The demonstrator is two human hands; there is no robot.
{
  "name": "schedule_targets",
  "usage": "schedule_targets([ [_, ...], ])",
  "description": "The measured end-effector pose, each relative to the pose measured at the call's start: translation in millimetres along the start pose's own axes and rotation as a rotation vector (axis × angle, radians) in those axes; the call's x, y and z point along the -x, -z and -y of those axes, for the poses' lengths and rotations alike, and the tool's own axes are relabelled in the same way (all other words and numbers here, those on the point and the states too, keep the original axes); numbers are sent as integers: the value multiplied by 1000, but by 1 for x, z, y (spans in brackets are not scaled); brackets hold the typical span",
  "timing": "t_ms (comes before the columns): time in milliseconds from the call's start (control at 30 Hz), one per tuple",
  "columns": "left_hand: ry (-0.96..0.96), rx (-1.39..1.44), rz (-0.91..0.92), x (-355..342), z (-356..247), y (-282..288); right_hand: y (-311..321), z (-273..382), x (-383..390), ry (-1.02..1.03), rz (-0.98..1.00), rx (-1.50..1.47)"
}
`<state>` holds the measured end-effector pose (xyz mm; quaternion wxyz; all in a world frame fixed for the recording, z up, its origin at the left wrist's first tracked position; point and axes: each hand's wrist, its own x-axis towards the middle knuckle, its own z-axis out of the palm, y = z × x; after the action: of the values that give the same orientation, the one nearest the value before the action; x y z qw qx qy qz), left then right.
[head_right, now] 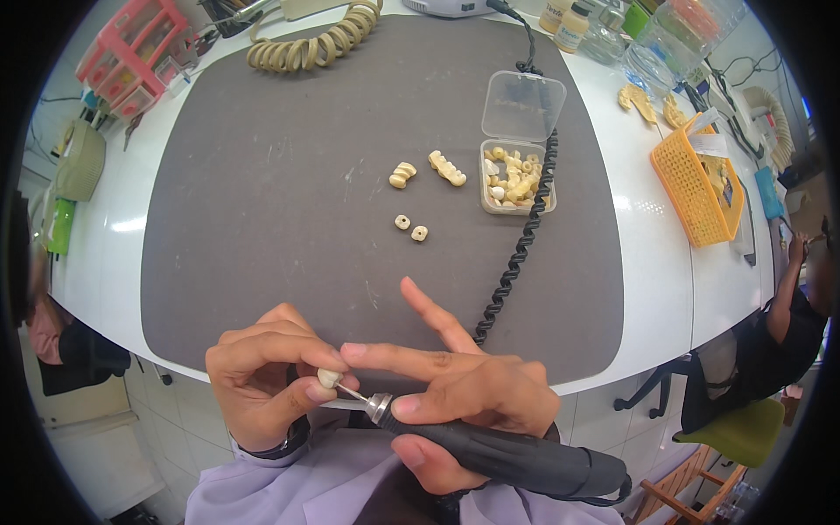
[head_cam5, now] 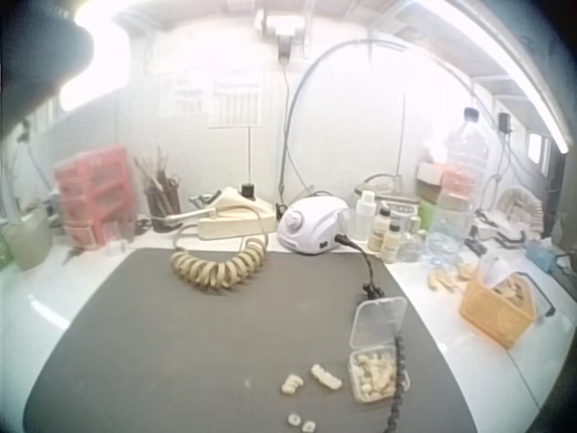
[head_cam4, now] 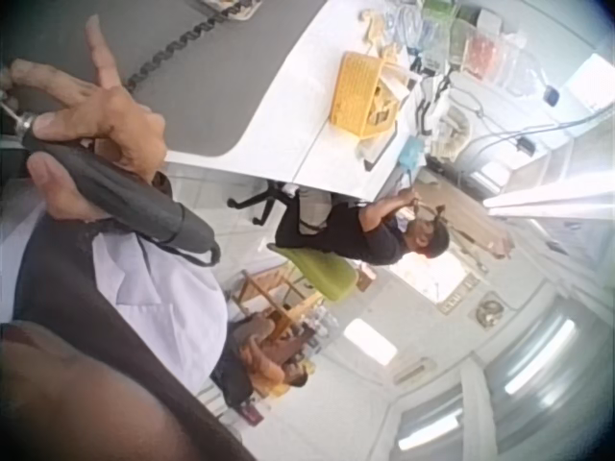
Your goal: The person polishes a dental prosthetic using a rotary handpiece tool while holding it over a work mat.
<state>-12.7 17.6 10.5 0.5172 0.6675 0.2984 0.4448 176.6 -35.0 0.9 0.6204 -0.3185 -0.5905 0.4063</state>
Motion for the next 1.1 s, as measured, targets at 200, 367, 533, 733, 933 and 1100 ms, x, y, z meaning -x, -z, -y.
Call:
schedule_targets([
  [200,-3,-2,-15,1,-1,-1,-1,0,1,-7,-9,-1],
  [367,22,-9,-13,1,-1,-1,1,0,1,-6,8,-3],
  [533,21,-16,-8,2,0,0,0,1,1,-20,16,8],
  [733,13,-13,-14,2,-1,-1,-1,2,2,-32,-11,-14],
  [933,26,-17,-8,2,-1,1,-2,2,1,-37,-6,3],
  [1100,-3,-9,-3,1,-1,0,-2,3,2,-36,-18,-18],
])
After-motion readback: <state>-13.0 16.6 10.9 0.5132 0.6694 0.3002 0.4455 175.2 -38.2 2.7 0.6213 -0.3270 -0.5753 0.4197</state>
